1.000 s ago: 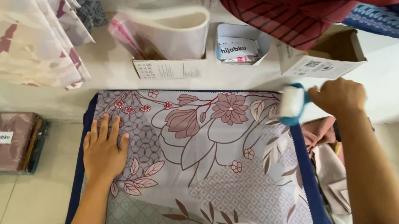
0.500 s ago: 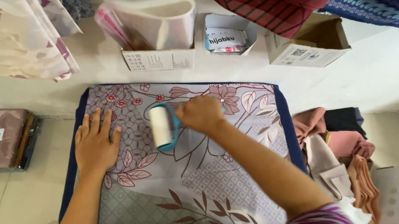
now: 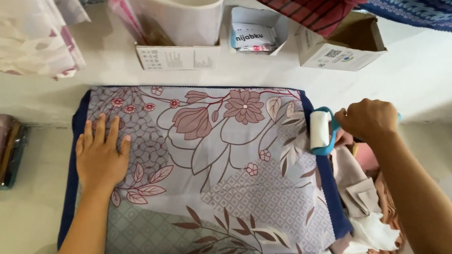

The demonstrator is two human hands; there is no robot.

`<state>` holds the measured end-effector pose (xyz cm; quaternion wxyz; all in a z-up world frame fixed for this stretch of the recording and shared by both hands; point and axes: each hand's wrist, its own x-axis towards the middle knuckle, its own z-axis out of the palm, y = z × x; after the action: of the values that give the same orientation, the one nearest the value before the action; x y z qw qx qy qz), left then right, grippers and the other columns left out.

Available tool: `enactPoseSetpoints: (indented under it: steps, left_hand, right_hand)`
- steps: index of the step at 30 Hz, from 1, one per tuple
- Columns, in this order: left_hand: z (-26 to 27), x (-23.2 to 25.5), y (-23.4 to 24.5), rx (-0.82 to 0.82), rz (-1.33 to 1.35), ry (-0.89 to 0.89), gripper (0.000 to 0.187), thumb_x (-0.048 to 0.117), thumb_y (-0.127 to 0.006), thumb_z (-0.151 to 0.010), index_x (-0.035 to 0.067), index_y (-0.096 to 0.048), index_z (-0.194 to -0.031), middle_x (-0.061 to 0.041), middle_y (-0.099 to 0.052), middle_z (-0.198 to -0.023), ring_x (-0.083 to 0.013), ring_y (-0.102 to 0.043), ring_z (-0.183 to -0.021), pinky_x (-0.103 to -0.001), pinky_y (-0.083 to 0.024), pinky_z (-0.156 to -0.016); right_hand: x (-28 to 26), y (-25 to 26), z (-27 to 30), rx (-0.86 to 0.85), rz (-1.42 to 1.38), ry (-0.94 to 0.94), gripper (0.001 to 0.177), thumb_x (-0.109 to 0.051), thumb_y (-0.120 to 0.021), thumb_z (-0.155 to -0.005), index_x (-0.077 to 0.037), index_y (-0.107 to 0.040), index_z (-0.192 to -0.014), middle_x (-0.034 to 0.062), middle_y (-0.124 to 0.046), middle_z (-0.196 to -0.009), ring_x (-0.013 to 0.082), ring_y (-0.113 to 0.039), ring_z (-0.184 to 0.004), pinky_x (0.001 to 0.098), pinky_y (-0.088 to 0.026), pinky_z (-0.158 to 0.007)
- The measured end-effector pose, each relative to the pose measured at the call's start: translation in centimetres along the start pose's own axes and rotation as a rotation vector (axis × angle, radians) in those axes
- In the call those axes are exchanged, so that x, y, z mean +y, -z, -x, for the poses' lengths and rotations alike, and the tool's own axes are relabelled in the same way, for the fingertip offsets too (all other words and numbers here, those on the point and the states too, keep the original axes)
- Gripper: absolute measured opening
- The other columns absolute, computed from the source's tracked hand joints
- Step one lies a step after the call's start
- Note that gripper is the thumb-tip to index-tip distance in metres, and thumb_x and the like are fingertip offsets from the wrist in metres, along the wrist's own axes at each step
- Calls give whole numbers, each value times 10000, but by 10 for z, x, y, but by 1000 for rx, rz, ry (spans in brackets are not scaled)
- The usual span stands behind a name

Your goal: The person is unfolding a hijab, cleaning it with a lint roller, and then folding it neatly.

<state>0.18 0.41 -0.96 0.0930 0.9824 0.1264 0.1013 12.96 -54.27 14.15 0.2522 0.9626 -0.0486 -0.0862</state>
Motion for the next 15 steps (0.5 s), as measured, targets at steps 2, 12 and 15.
enactPoseSetpoints:
  steps: [2,12,15]
  left_hand:
    - [0,-1,-3,-9,-14,-3,646,577,-263,-1056,272,-352,-1620,-49,-277,-1707,-323,-189,-1577,-477,-144,-1252]
    - [0,1,14,-57,10,5,659,582,-269,-1042,273,-332,-1621,-44,-264,-1703,-320,-183,-1572,-472,-138,-1246]
    - [1,-1,11,-73,33,2,651,577,-257,-1055,272,-321,-1626,-37,-248,-1708,-316,-171,-1572,-470,-126,-1248]
  right_hand:
    - [-5,5,0,61,-113,-9,644,-599,-346,-908,-205,-841,-1033,133,-823,-976,336,-785,-974,423,-606,-780]
    - [-276,57,112,700,-430,795,276,-299,-510,-875,-182,-558,-630,73,-631,-554,385,-679,-529,512,-537,-474]
    - [-258,50,104,696,-405,779,262,-252,-521,-832,-172,-585,-591,68,-636,-549,351,-690,-548,501,-531,-469]
